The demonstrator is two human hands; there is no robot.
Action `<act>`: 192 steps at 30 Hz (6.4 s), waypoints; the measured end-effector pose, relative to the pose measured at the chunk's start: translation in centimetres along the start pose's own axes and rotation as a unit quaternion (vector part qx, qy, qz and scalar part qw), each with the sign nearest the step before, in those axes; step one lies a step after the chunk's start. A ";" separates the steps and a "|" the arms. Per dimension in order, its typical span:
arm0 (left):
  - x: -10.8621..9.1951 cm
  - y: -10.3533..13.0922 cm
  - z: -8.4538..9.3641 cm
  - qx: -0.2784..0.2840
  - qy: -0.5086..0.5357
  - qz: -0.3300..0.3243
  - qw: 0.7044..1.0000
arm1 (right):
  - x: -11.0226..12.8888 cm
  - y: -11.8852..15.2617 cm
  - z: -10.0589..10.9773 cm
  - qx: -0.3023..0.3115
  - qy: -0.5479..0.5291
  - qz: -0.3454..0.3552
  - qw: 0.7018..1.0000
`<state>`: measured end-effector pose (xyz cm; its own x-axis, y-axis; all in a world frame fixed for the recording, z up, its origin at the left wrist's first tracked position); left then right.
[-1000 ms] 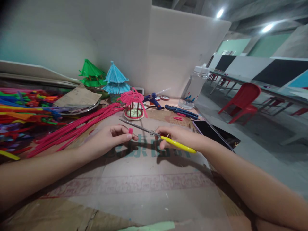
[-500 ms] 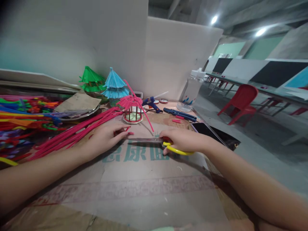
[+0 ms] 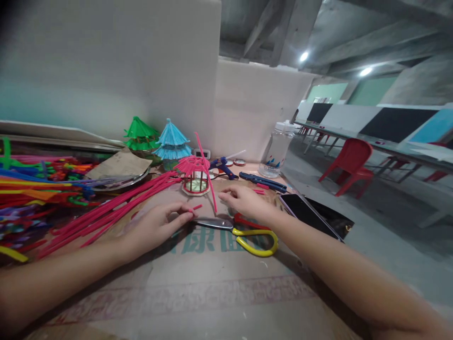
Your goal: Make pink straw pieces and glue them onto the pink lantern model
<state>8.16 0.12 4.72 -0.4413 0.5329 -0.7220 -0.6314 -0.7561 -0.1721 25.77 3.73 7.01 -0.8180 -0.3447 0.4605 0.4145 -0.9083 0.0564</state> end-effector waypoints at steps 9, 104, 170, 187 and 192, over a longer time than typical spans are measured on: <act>1.1 -0.5 -0.5 0.016 0.022 0.010 1.000 | -0.6 -4.3 -3.9 0.098 -0.198 -0.031 0.975; 0.7 -0.9 -1.8 0.108 0.092 0.006 0.990 | 1.9 -6.8 -2.1 -0.107 0.025 0.038 0.993; 2.4 -1.3 -1.1 0.056 0.217 0.027 0.974 | 4.0 0.7 -5.7 -0.027 -0.400 0.110 0.909; 3.2 -0.8 -3.2 0.113 0.288 0.107 0.945 | 3.4 0.3 -5.8 -0.046 -0.342 0.085 0.935; 3.2 -0.8 -3.4 0.114 0.303 0.101 0.941 | 4.1 0.3 -6.0 -0.017 -0.359 0.097 0.928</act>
<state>9.41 1.14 0.23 -0.1669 0.0203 -0.9858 -0.7239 -0.6814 0.1085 20.15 0.58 3.58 -0.2480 -0.2664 0.9314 0.5035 -0.8568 -0.1110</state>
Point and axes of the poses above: each hand's wrist, its own y-axis away from the middle knuckle, its own z-axis out of the back of the hand, x = y × z, the point moved 9 cm from there along -y, towards the middle knuckle, and after that the axes turned 12 degrees about x, right-handed, at the moved point
